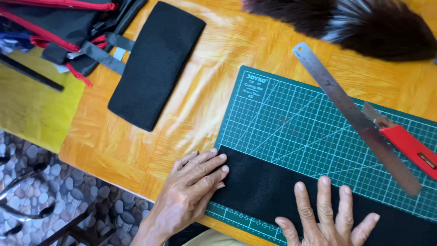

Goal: The person aligns a black fabric strip on a green cutting mat, then uses a metal ruler and a red utility knife to cut the fabric into a rectangular piece. The person repeatedly repositions the ruler and fabric to make precise cuts.

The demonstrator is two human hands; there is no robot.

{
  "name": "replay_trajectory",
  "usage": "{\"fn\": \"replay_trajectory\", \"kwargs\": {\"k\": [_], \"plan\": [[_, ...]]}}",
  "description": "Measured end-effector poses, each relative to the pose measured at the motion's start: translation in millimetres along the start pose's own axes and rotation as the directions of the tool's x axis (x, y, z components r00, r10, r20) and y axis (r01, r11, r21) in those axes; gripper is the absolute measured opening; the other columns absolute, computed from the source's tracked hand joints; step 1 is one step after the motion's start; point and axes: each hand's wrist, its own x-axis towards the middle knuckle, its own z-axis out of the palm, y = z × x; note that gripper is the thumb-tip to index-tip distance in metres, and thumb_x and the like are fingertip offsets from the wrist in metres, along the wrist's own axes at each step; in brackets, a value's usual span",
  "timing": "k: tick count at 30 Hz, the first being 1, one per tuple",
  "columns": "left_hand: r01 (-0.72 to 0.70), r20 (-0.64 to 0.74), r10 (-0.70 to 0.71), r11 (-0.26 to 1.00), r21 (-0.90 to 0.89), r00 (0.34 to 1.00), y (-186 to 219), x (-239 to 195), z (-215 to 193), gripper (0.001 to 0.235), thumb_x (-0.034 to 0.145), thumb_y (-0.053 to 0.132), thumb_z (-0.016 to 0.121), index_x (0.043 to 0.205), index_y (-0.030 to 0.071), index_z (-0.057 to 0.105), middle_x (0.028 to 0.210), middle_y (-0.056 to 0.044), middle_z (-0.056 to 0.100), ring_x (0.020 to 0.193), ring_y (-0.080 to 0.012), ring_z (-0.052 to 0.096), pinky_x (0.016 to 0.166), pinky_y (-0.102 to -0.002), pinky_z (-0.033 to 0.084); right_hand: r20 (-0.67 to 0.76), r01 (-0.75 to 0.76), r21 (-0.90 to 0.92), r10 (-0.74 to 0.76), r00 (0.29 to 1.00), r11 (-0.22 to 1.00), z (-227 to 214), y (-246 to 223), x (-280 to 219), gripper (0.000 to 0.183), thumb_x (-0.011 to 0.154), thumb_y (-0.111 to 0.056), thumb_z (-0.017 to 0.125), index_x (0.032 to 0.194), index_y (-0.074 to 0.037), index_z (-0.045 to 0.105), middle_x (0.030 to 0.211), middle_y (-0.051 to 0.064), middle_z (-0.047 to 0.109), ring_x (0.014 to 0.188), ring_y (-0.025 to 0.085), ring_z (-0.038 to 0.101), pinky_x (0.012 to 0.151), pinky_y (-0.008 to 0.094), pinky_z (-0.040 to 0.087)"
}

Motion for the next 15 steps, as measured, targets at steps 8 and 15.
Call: {"fn": "replay_trajectory", "kwargs": {"k": [8,15], "plan": [[-0.038,0.098,0.033,0.998,0.048,0.995,-25,2,-14,0.035,0.096,0.038,0.072,0.127,0.021,0.073,0.139,0.006,0.067,0.131,-0.0311,0.057,0.103,-0.047,0.035,-0.014,0.189,-0.036,-0.189,0.982,0.981,19,30,-10,0.092,0.1,-0.08,0.023,0.16,-0.018,0.055,0.163,0.031,0.053,0.148,0.059,0.041,0.12,0.07,-0.003],[-0.043,0.1,0.043,0.999,0.001,0.994,-26,1,-15,0.033,0.098,0.036,0.069,0.127,0.019,0.071,0.138,0.004,0.069,0.133,-0.0337,0.057,0.105,-0.05,0.038,0.026,0.152,0.003,-0.152,0.988,0.988,13,27,-8,0.088,0.102,-0.078,0.025,0.162,-0.02,0.05,0.166,0.03,0.05,0.149,0.061,0.041,0.12,0.071,-0.004]]}}
